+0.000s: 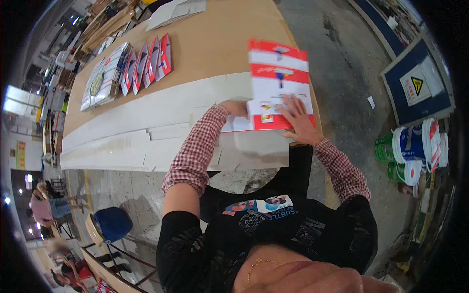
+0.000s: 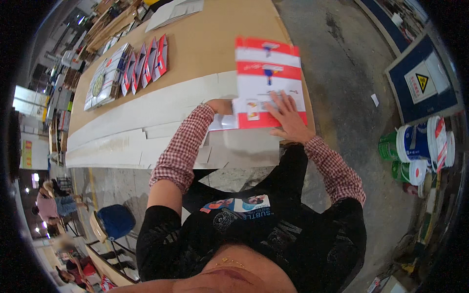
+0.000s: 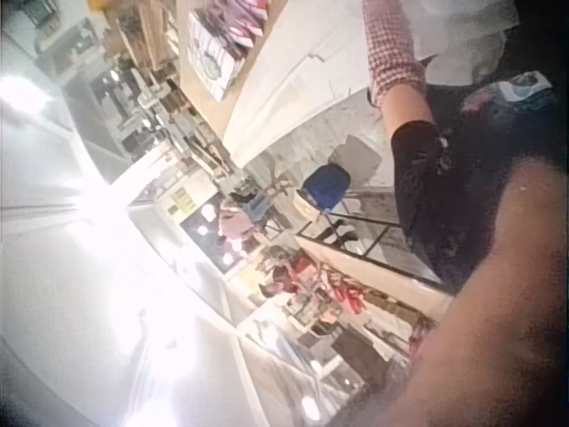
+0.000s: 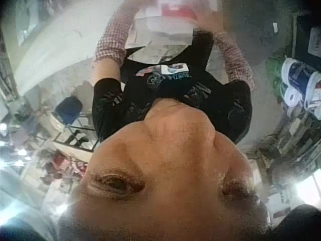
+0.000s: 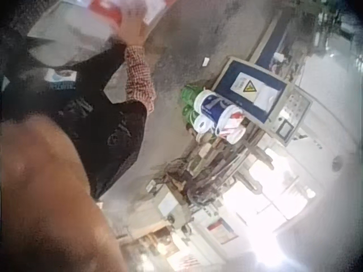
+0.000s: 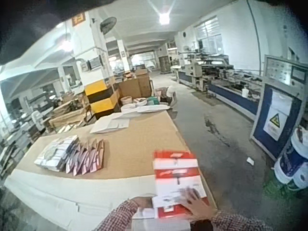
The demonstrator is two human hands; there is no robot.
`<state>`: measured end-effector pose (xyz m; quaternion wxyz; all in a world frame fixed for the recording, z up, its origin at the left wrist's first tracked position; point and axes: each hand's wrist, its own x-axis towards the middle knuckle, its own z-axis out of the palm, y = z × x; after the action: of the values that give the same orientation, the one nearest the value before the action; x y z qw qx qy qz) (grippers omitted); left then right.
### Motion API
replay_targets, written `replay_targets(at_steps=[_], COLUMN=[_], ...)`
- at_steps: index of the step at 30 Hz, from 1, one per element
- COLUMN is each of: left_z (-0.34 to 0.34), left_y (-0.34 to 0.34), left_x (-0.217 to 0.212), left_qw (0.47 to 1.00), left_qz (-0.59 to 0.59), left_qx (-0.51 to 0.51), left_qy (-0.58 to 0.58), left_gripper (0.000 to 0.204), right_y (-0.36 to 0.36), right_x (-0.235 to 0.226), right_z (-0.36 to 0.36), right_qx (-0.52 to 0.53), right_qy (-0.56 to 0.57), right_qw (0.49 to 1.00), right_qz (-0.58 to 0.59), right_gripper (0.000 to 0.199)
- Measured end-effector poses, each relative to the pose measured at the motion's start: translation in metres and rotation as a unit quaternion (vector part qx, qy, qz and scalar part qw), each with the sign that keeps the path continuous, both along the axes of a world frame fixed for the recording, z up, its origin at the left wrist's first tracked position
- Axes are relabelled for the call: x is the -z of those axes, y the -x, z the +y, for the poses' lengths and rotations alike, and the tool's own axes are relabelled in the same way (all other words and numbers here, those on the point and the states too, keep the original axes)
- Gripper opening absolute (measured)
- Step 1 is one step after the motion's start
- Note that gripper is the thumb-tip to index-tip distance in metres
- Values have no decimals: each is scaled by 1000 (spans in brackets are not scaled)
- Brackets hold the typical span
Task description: Preparing, folding, and inserting white sheets of material into red and white envelopes or packages at a workstation.
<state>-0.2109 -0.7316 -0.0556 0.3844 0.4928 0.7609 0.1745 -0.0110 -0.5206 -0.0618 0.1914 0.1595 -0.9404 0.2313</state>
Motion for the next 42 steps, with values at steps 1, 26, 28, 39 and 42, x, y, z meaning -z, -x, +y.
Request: replay_targets(at_steps=[1, 26, 28, 39, 42], left_z=[0, -123, -139, -162, -153], left_y=[9, -98, -89, -70, -84], left_x=[-1, 4, -8, 8, 34], left_qw=[1000, 897, 898, 877, 694], left_qz=[1, 442, 438, 285, 198], left_qx=[7, -24, 19, -357, -645], left_qy=[5, -3, 47, -150, -251], left_gripper=[44, 57, 61, 59, 75], right_y=[4, 96, 96, 91, 97], right_x=[8, 44, 43, 49, 48], right_z=[-4, -88, -86, -90, -91], right_qx=[19, -242, -246, -250, -261], right_qy=[-49, 91, 137, 185, 201], right_qw=[997, 964, 959, 946, 939], right_qz=[-63, -54, -41, -90, -103], right_gripper=[59, 45, 42, 40, 37])
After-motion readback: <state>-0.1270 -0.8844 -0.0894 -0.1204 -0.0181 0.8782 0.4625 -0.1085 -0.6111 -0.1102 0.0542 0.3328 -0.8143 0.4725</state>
